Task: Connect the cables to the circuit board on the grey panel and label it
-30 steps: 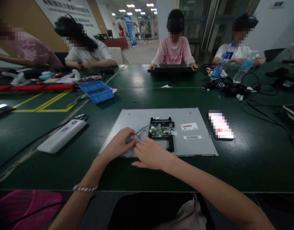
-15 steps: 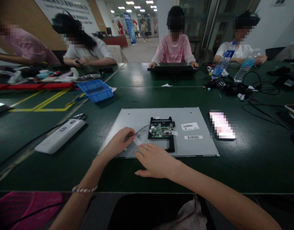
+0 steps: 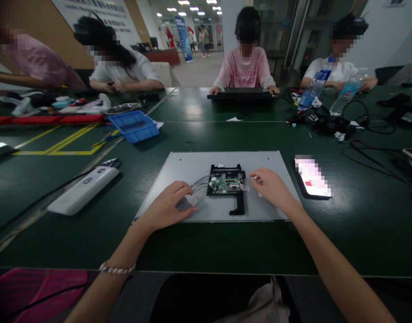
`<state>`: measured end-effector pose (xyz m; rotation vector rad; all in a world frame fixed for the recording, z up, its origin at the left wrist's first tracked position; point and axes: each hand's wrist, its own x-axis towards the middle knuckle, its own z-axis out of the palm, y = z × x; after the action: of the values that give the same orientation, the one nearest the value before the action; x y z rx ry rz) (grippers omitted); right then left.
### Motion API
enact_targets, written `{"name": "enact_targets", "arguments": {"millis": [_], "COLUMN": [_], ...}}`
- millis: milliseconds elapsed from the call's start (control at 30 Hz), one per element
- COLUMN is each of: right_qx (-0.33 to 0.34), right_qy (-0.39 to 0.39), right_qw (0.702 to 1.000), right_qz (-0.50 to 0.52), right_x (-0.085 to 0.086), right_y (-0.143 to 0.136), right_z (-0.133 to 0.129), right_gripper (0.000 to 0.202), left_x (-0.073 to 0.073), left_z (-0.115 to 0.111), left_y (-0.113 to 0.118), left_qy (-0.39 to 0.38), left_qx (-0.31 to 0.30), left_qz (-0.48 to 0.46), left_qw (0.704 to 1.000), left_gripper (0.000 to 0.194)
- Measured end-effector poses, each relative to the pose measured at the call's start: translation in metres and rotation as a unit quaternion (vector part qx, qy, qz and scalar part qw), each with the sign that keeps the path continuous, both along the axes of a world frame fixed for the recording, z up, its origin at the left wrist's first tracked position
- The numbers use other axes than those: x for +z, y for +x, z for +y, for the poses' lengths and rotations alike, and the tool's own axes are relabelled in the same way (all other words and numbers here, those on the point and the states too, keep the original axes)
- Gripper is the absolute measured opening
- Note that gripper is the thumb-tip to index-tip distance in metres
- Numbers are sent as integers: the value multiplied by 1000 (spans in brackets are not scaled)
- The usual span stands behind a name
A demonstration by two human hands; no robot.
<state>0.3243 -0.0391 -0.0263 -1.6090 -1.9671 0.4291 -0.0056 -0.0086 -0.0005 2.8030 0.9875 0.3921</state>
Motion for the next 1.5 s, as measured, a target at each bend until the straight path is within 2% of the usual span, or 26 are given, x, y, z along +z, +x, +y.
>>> {"name": "enact_targets", "arguments": {"millis": [100,200,300,367,467,567,633,800,967,1100,1300,1400,1500], "right_qx": [21,42,46,45,30,-13,-56,-116,-144,-97,57,108,101], "right_qy": [-27,-38,-40,-41,-54,-60,-44,-36,6,50,66,46,15], "right_qw": [999,998,998,998,996,995,996,992,986,992,994,988,987], "right_qz": [16,22,24,29,65,82,49,-41,-88,-64,-65,-102,-123], "right_x": [-8,-8,-8,-10,-11,-9,-8,-17,-22,-8,17,16,9], "right_y": [0,-4,-6,-6,-2,8,17,38,38,18,-30,-53,-70], "right_z": [-2,-3,-2,-1,0,1,2,3,5,14,53,75,88], "right_gripper": [22,22,18,12,10,15,18,23,26,26,28,26,21], "left_x": [-1,-2,-4,-5,-6,-6,-6,-7,-10,-9,-10,-10,-9], "left_z": [0,2,4,6,9,11,12,17,20,19,19,18,18], "left_y": [2,3,2,-1,-9,-18,-22,-24,-24,-22,-22,-23,-24], "left_qy": [-3,3,26,63,139,206,224,189,150,128,117,118,123], "left_qx": [-19,-33,-42,-20,50,106,125,130,121,102,106,107,107], "left_qz": [28,46,49,34,1,-20,-23,6,19,33,5,-4,1], "left_qw": [999,998,998,997,989,973,966,973,981,986,987,987,987], "left_gripper": [20,13,17,18,15,13,13,15,19,19,20,22,23]}}
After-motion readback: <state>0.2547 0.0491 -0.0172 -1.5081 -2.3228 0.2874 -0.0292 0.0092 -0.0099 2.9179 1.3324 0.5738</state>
